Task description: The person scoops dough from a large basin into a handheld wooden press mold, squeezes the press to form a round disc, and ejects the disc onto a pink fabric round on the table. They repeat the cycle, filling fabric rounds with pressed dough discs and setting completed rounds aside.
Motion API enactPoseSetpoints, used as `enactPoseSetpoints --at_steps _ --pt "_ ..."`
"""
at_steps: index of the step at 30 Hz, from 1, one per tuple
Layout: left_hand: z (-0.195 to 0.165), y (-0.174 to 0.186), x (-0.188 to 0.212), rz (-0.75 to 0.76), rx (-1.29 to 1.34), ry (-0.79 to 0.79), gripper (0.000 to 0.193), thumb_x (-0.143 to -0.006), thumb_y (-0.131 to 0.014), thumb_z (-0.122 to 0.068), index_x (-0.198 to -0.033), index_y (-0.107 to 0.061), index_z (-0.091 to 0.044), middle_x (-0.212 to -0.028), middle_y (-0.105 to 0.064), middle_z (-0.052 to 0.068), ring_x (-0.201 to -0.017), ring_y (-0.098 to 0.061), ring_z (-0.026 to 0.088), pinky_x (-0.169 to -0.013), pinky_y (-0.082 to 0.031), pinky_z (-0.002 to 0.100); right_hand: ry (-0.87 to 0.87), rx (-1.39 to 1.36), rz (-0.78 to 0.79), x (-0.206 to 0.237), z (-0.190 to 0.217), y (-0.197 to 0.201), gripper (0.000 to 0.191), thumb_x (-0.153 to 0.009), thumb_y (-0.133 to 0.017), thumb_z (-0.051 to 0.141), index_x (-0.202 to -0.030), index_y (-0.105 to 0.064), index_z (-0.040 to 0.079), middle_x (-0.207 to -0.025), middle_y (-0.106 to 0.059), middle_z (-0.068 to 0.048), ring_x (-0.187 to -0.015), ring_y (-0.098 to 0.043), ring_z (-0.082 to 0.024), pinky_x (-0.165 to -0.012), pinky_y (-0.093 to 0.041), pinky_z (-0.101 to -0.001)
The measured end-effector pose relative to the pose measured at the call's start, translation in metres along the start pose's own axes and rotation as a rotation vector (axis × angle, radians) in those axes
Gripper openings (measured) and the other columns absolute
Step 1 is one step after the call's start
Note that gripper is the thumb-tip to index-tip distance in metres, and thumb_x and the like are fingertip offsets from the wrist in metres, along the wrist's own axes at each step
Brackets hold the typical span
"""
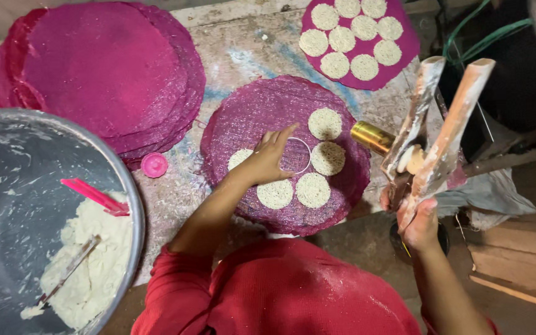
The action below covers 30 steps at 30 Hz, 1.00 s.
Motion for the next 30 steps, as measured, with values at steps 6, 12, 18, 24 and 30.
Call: enactPoseSetpoints --at_steps 6,12,18,24,30 --pt "-0.025 0.040 -0.006 -0.226 0.603 -0.238 0.114 -0.078 -0.073 -0.067 -0.165 -0.023 -0.013 -0.167 -0.033 0.015 -0.153 -0.033 0.036 -0.122 -0.027 0.056 -0.319 0.192 0.292 -0.016 -0.022 -0.008 0.087 -0.099 -0.033 0.077 -0.135 -0.066 0.004 -0.067 -0.059 -0.003 -0.052 -0.047 -0.010 -0.055 -0.043 -0.0288" --pt "-0.039 0.057 -0.022 -0.050 2.166 -0.711 0.075 -0.106 -0.036 -0.076 -0.118 -0.061 -0.006 -0.091 -0.060 0.006 -0.095 -0.061 0.022 -0.115 -0.046 0.045 -1.051 0.359 0.562 -0.046 -0.041 -0.049 0.073 -0.093 -0.030 0.066 -0.103 -0.069 0.006 -0.070 -0.068 -0.003 -0.062 -0.063 -0.013 -0.057 -0.050 -0.0311" --pt "0.002 0.065 -0.028 -0.340 2.315 -0.668 0.057 -0.104 -0.038 -0.065 -0.082 -0.049 -0.014 -0.073 -0.047 -0.001 -0.070 -0.050 0.015 -0.086 -0.050 0.038 -0.698 0.938 0.640 -0.109 -0.003 -0.094 0.081 -0.100 -0.033 0.068 -0.086 -0.070 -0.001 -0.064 -0.063 -0.006 -0.056 -0.062 -0.018 -0.056 -0.052 -0.0349" --pt "0.030 0.074 -0.014 -0.485 2.244 -0.650 0.055 -0.103 -0.039 -0.064 -0.077 -0.047 -0.016 -0.068 -0.043 -0.003 -0.064 -0.046 0.013 -0.078 -0.051 0.035 -0.460 1.084 0.681 -0.112 0.002 -0.132 0.074 -0.097 -0.033 0.066 -0.092 -0.073 0.005 -0.062 -0.066 -0.009 -0.059 -0.067 -0.022 -0.062 -0.052 -0.0397" --pt "0.023 0.049 -0.027 -0.562 2.324 -0.546 0.054 -0.104 -0.038 -0.060 -0.070 -0.046 -0.019 -0.060 -0.038 -0.006 -0.055 -0.041 0.012 -0.068 -0.045 0.034 -0.613 1.203 0.669 -0.112 0.007 -0.112 0.069 -0.099 -0.035 0.062 -0.098 -0.073 0.005 -0.068 -0.069 -0.017 -0.065 -0.072 -0.032 -0.069 -0.056 -0.0471"
Point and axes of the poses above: each hand's wrist, its own x-axis away from the middle knuckle, its own y-axis out of the back of the hand, z = x × y, the point moved 7 cm from there along -x, towards the middle knuckle
